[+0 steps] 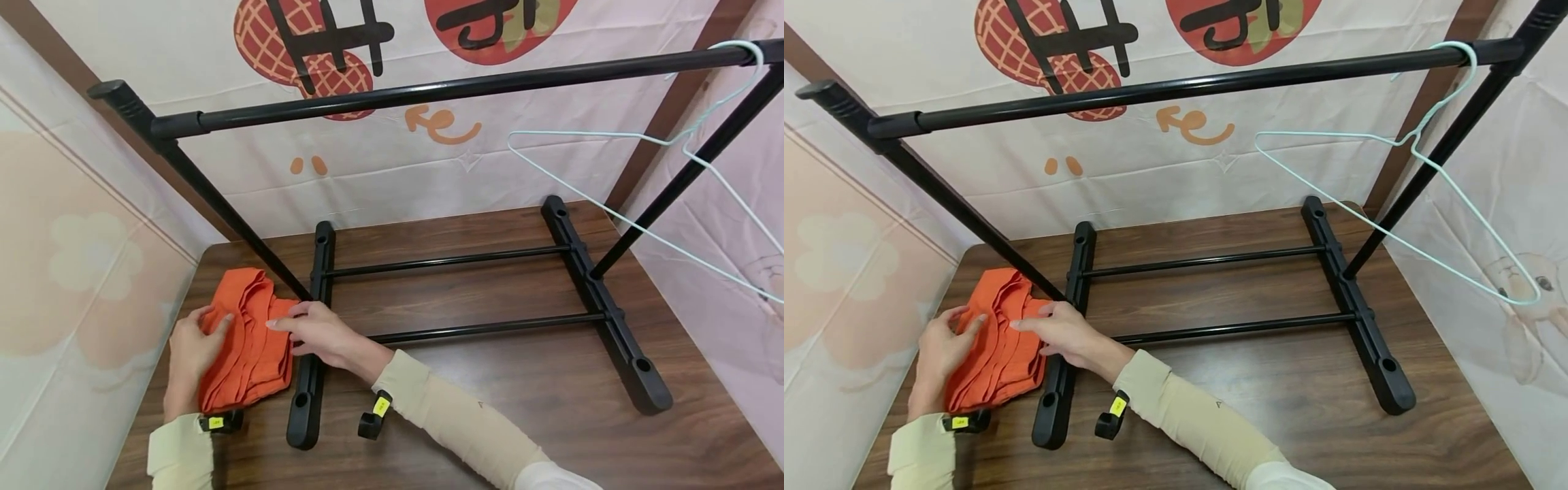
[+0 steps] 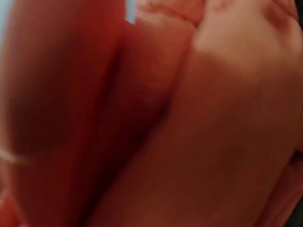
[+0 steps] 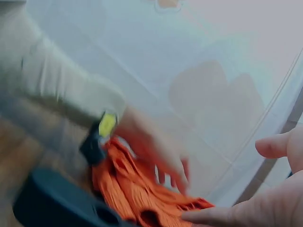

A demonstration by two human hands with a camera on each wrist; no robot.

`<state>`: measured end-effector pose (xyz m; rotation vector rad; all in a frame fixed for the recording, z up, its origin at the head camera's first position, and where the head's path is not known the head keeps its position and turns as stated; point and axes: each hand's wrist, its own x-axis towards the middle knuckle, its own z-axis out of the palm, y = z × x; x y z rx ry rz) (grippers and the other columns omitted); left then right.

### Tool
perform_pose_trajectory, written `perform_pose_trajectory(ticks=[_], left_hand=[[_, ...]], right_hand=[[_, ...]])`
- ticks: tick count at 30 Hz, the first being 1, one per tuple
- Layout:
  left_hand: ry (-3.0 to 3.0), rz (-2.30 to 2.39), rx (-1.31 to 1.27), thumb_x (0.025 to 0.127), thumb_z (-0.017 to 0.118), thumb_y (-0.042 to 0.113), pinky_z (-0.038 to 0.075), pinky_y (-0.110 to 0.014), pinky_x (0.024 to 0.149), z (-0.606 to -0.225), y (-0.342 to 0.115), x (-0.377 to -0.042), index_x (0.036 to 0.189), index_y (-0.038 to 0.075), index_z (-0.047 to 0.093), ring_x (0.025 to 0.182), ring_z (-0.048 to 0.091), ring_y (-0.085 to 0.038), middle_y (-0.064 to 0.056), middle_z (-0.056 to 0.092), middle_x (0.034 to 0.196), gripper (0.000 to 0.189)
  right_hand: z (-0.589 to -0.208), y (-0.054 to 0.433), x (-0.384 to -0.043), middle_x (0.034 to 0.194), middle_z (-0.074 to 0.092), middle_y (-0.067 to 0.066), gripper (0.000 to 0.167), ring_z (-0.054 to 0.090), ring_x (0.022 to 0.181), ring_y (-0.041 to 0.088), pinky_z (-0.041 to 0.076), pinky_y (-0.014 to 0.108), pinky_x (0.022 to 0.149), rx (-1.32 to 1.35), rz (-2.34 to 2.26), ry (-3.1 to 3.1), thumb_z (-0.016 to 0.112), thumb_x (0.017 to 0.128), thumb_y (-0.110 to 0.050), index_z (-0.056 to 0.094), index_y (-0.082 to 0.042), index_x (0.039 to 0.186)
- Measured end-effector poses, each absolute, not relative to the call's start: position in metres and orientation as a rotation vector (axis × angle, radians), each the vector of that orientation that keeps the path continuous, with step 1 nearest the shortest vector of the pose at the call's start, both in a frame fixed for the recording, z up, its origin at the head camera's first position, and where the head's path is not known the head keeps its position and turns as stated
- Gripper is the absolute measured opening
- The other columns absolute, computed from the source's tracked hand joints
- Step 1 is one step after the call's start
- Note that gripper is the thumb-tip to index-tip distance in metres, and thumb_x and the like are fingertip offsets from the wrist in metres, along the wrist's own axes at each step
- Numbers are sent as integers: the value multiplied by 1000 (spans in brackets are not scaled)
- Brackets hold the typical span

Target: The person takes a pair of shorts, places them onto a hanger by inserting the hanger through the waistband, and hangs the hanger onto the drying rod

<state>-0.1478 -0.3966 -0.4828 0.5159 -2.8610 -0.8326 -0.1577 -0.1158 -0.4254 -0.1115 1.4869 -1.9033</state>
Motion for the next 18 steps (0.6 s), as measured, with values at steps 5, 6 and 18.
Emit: perform_pose_trajectory(ticks=[5,6,18], left_hand=[[-2882,-832,572,106,56,44,37,-73,110,-490,-401,-150,153,-9,44,136,43,-60,-42,47,147,72],[-2890,-829,582,106,56,46,37,-73,110,-491,-401,-151,153,-9,43,137,42,-60,-42,46,148,73],[-2971,-779,802,102,47,66,35,-74,114,-490,-403,-153,162,-10,17,140,36,-64,-46,35,155,101]], right_hand=[[-424,-129,-153,169,32,16,83,39,153,40,39,68,118,-68,-1881,1469,77,96,-26,32,-3,161],[-424,-132,-153,172,27,15,87,35,156,38,37,68,119,-69,-1879,1474,78,96,-27,28,-4,163],[-446,-163,-153,156,47,11,75,47,146,36,38,73,115,14,-1863,1412,79,94,-26,40,-5,155]])
